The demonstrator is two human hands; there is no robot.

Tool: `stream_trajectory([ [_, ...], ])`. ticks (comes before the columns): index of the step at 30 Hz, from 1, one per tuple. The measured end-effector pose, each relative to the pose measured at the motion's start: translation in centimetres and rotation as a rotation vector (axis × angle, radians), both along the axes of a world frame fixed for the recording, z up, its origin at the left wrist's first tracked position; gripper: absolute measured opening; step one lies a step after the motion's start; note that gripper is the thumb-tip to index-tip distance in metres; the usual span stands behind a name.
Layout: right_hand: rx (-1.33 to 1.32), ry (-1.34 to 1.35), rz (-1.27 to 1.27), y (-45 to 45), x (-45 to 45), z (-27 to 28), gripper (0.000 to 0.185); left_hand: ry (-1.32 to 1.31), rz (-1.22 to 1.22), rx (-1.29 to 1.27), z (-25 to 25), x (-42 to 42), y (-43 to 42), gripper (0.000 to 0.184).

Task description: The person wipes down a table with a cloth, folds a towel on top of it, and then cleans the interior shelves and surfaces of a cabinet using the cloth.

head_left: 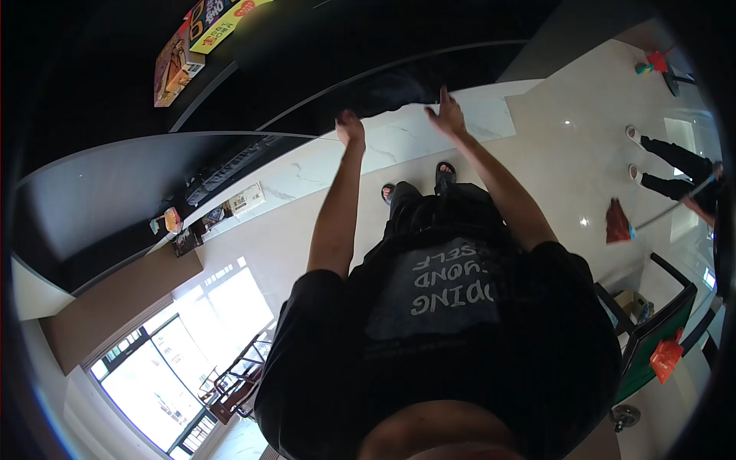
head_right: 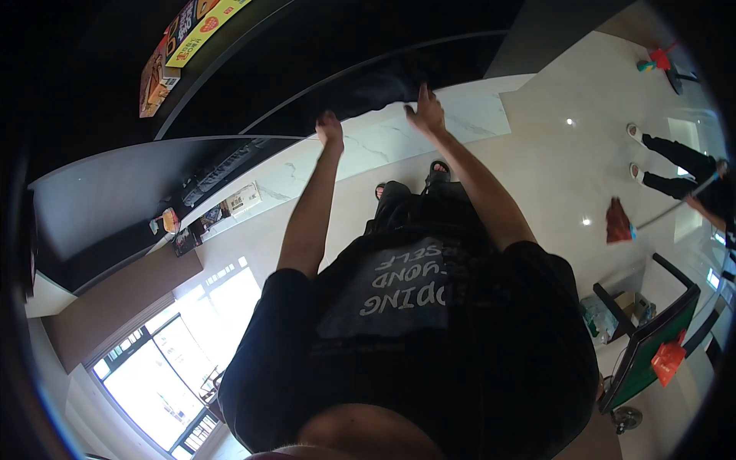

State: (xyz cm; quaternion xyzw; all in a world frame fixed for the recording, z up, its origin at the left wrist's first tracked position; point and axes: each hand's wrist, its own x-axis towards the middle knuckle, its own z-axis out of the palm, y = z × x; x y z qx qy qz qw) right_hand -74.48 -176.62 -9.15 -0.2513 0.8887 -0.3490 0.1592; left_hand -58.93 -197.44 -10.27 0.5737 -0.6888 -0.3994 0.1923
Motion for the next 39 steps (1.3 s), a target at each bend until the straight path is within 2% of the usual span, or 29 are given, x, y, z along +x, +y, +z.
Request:
stream_trajectory([
  [1,0.058,-0.079,0.073,0.9,1.1,-1.2,0.081,-0.098,-0.132,-0.120,-1.6,2.0,0.8,0.040],
  [2,0.141,0.044,0.119,1.5,2.2,-5.2,0.074,-0.115,-0.176,-0.123,-3.1,3.7,1.8,0.040],
  [3,0.226,-0.065,0.153,1.9,2.9,-4.2,0.067,-0.131,-0.225,-0.128,-3.9,4.8,2.8,0.041],
  [5,0.190,-0.058,0.150,1.3,3.4,-7.0,0.062,-0.207,-0.354,-0.102,-3.7,5.1,3.7,0.043],
  [6,0.125,0.060,0.165,0.8,3.3,-7.4,0.059,-0.204,-0.447,-0.202,-5.0,5.7,4.2,0.045],
  [7,0.103,0.010,0.205,-0.2,2.9,-6.0,0.056,-0.187,-0.549,-0.331,-6.2,5.3,3.6,0.047],
  [9,0.069,0.258,0.208,-3.7,0.5,-8.5,0.055,-0.074,-0.678,-0.502,-5.6,1.9,2.5,0.053],
  [12,0.007,0.281,0.181,-8.2,-3.1,-6.3,0.059,-0.202,-0.825,-0.652,-5.4,-2.8,1.1,0.058],
  [15,0.154,0.263,0.201,-10.2,-5.1,-7.6,0.061,-0.305,-0.848,-0.493,-4.6,-7.8,-0.6,0.058],
  [17,0.059,0.492,0.155,-9.2,-4.4,-11.4,0.061,-0.245,-0.995,-0.691,-5.8,-9.7,-1.5,0.055],
  [18,0.075,0.475,0.129,-8.6,-3.8,-12.2,0.061,-0.341,-1.075,-0.633,-6.7,-10.3,-1.5,0.056],
  [19,0.077,0.472,0.123,-8.6,-3.8,-12.1,0.061,-0.338,-1.103,-0.632,-8.2,-10.4,-1.4,0.056],
  [21,0.082,0.471,0.119,-8.7,-3.7,-11.8,0.061,-0.350,-0.976,-0.806,-10.5,-9.9,-1.1,0.058],
  [22,0.052,0.476,0.062,-8.3,-3.3,-11.9,0.061,-0.338,-0.969,-0.789,-10.8,-10.0,-0.7,0.059],
  [26,-0.001,0.478,-0.053,-7.6,-3.0,-12.7,0.060,-0.374,-1.061,-0.786,-11.1,-10.3,-1.2,0.058],
  [31,0.017,0.509,-0.133,-6.9,-3.3,-11.2,0.063,-0.370,-1.181,-0.791,-10.0,-11.6,-1.6,0.059],
  [33,0.049,0.513,-0.135,-6.1,-5.6,-11.0,0.063,-0.317,-1.209,-0.811,-10.1,-13.8,-0.7,0.059],
  [37,0.324,0.545,-0.112,-2.0,-13.3,-11.9,0.068,-0.268,-1.190,-0.890,-11.2,-21.6,4.4,0.061],
  [39,0.394,0.472,-0.034,-2.0,-15.4,-11.5,0.067,-0.265,-1.201,-0.839,-10.7,-23.7,4.5,0.061],
])
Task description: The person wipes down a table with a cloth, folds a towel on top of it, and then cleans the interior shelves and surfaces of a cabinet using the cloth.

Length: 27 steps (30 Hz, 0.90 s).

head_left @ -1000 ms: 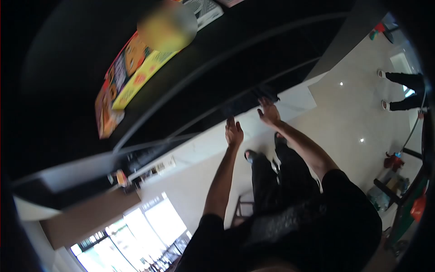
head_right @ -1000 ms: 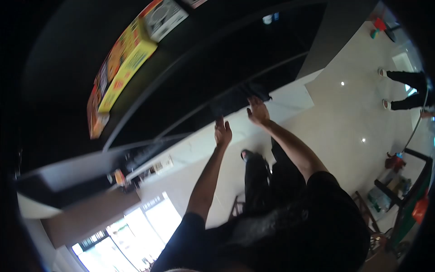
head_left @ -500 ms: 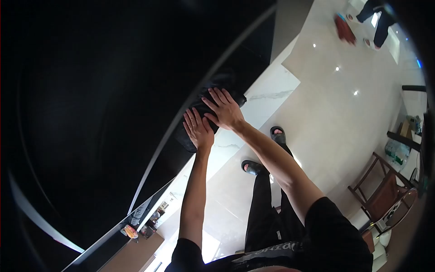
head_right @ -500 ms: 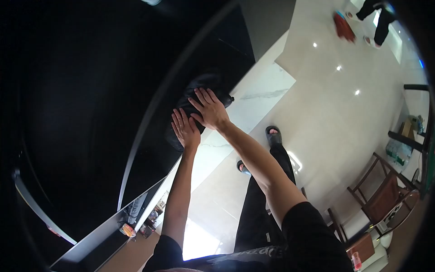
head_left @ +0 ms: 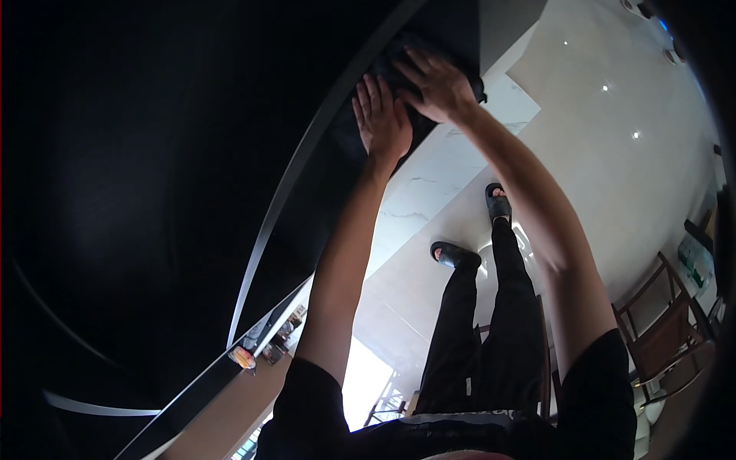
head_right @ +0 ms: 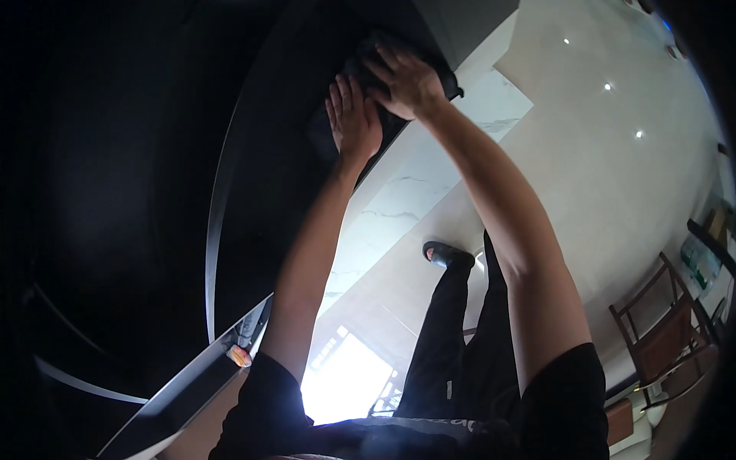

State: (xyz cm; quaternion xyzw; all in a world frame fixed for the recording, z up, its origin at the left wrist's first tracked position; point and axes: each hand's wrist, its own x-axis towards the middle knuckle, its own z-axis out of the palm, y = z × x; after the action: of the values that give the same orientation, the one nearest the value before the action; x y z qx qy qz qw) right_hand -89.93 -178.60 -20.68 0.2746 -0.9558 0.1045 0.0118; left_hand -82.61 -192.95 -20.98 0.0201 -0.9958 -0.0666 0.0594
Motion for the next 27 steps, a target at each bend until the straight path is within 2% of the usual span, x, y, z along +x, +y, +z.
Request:
stream_trajectory([
  [5,0.088,-0.005,0.075,-0.9,-0.2,-2.4,0.063,0.069,-0.046,0.084,-0.7,-1.0,0.1,0.062],
  [7,-0.052,0.206,0.012,-0.9,0.2,-3.9,0.053,0.209,-0.027,0.138,-1.4,-1.0,0.4,0.061],
  [8,-0.121,0.340,-0.029,-1.5,-0.5,-3.4,0.050,0.278,-0.013,0.010,-2.2,-1.3,0.1,0.056],
  [9,-0.059,0.158,-0.050,-1.8,-0.4,-1.9,0.055,0.345,-0.012,-0.113,-2.5,-1.3,-0.1,0.052],
  [10,0.010,-0.022,-0.070,-2.1,0.5,-0.7,0.060,0.347,0.013,-0.115,-2.0,-0.6,-0.5,0.052],
  [12,0.005,0.078,-0.022,-3.0,1.9,-0.7,0.060,0.099,0.029,0.103,-0.7,1.3,-1.5,0.059],
  [13,0.006,0.092,-0.012,-4.0,2.9,-0.4,0.060,0.196,0.049,0.102,-0.9,2.6,-2.3,0.057],
  [16,0.020,0.123,0.044,-7.8,6.2,-0.8,0.061,0.181,0.122,0.087,-0.4,7.1,-5.8,0.057],
  [18,0.143,0.386,0.101,-9.9,8.3,-3.1,0.054,0.234,0.140,0.103,-0.2,10.3,-7.8,0.054],
  [19,0.014,0.413,0.126,-11.4,9.7,-3.2,0.051,0.254,0.171,0.130,-0.1,12.2,-8.9,0.056],
  [20,0.010,0.419,0.145,-12.8,11.4,-3.5,0.051,0.274,0.201,0.157,0.0,13.9,-9.9,0.058],
  [21,-0.006,0.353,0.151,-14.4,13.4,-2.8,0.051,0.070,0.229,0.180,1.3,15.8,-11.3,0.062],
  [22,-0.018,0.291,0.155,-15.9,15.1,-1.8,0.051,0.018,0.260,0.170,1.7,17.4,-12.7,0.062],
  [24,0.255,0.029,0.176,-19.2,18.5,0.8,0.062,-0.019,0.297,0.165,2.3,20.3,-15.3,0.061],
  [26,0.190,0.029,0.220,-21.8,21.3,0.6,0.062,-0.222,0.475,0.113,3.1,22.8,-17.1,0.060],
  [27,0.167,0.004,0.240,-23.1,22.2,0.6,0.063,-0.213,0.480,0.117,3.3,23.6,-17.6,0.060],
])
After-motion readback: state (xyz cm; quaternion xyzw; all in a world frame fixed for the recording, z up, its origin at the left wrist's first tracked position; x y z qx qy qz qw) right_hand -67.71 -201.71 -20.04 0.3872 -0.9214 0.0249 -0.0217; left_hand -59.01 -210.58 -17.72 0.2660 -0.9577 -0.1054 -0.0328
